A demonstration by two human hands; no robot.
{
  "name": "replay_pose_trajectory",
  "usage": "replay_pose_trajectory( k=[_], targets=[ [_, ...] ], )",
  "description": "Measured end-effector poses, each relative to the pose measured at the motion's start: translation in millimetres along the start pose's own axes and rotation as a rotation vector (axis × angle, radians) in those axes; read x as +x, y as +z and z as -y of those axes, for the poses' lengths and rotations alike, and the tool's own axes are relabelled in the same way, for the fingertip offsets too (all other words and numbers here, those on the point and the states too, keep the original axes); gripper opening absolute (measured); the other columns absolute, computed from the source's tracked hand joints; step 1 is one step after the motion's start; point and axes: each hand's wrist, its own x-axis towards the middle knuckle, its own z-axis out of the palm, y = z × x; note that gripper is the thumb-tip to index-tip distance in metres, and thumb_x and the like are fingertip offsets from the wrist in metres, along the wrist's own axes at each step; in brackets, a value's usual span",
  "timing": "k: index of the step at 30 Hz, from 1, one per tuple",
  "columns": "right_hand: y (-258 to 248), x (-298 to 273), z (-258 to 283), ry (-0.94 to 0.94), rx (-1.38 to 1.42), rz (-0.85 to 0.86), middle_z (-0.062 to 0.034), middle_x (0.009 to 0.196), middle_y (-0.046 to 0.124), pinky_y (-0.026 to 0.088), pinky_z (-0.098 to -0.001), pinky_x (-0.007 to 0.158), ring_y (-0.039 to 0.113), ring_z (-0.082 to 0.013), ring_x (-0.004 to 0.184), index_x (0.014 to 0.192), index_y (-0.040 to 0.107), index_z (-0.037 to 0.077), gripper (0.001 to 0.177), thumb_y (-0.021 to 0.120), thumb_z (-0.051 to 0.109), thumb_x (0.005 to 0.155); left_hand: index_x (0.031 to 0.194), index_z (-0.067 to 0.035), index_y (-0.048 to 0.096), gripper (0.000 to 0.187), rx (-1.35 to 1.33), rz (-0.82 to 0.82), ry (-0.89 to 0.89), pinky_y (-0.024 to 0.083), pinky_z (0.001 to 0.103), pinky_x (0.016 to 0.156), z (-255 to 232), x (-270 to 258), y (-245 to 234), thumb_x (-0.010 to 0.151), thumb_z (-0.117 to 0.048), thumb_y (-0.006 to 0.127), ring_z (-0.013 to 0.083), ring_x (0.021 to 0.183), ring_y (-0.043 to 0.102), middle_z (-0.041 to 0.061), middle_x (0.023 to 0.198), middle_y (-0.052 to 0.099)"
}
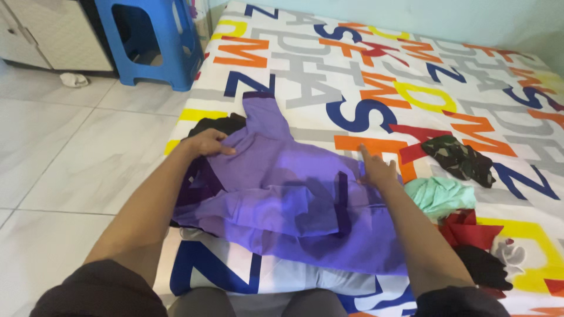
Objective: The person buttons and folds a maroon shirt, a purple collared shirt, and camouflage-patterned pants on a bed, then places the folded items into a cabinet.
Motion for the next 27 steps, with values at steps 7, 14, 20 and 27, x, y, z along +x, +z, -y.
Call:
replay_pose_trajectory(
  k=[7,14,20,27],
  targets=[
    [-24.5,-44.9,-8.9,-0.295,-0.045,-0.462,-0.0066,0.1,0.077,0.047,-0.0586,0.106,0.073,-0.0291,0.1,0.1,0.083,0.019,0.015,0.083,0.03,0.089,0.133,-0.007,0.074,0.044,-0.482,-0.116,0.101,0.054,0.032,0.098,-23.3,-56.9,-3.3,0.089,-0.003,0.076,0.0155,0.107,0.07,0.007,0.124,0.078],
    [-50.7,-152.9,-70.2,-0.476,0.373,-0.401,-0.0097,0.101,0.079,0.059,-0.0419,0.082,0.076,-0.0309,0.091,0.096,0.082,0.013,0.02,0.077,0.005,0.079,0.101,-0.001,0.08,0.019,-0.453,-0.239,0.467,0.055,0.031,0.09,-3.8,-91.5,-17.2,0.09,0.007,0.067,0.0189,0.102,0.07,0.005,0.116,0.074],
    [-68.8,-144.2,-23.7,-0.237,0.069,0.158,-0.0216,0.102,0.077,0.058,-0.0493,0.089,0.075,-0.04,0.097,0.105,0.078,0.009,0.03,0.062,0.034,0.103,0.082,-0.004,0.082,0.03,0.231,-0.153,0.591,0.058,0.037,0.089,-9.9,-118.8,-10.1,0.072,0.012,0.06,0.0281,0.104,0.073,0.009,0.118,0.076],
    [-81.8,-13.8,193.8,-0.202,1.306,0.024,-0.0201,0.13,0.071,0.057,-0.0366,0.091,0.071,-0.0269,0.117,0.152,0.049,0.004,0.077,0.069,0.052,0.094,0.092,-0.007,0.085,0.032,0.102,-0.272,0.519,0.057,0.035,0.095,17.5,-93.6,11.8,0.078,0.009,0.061,0.0272,0.112,0.073,0.007,0.123,0.079]
  ],
)
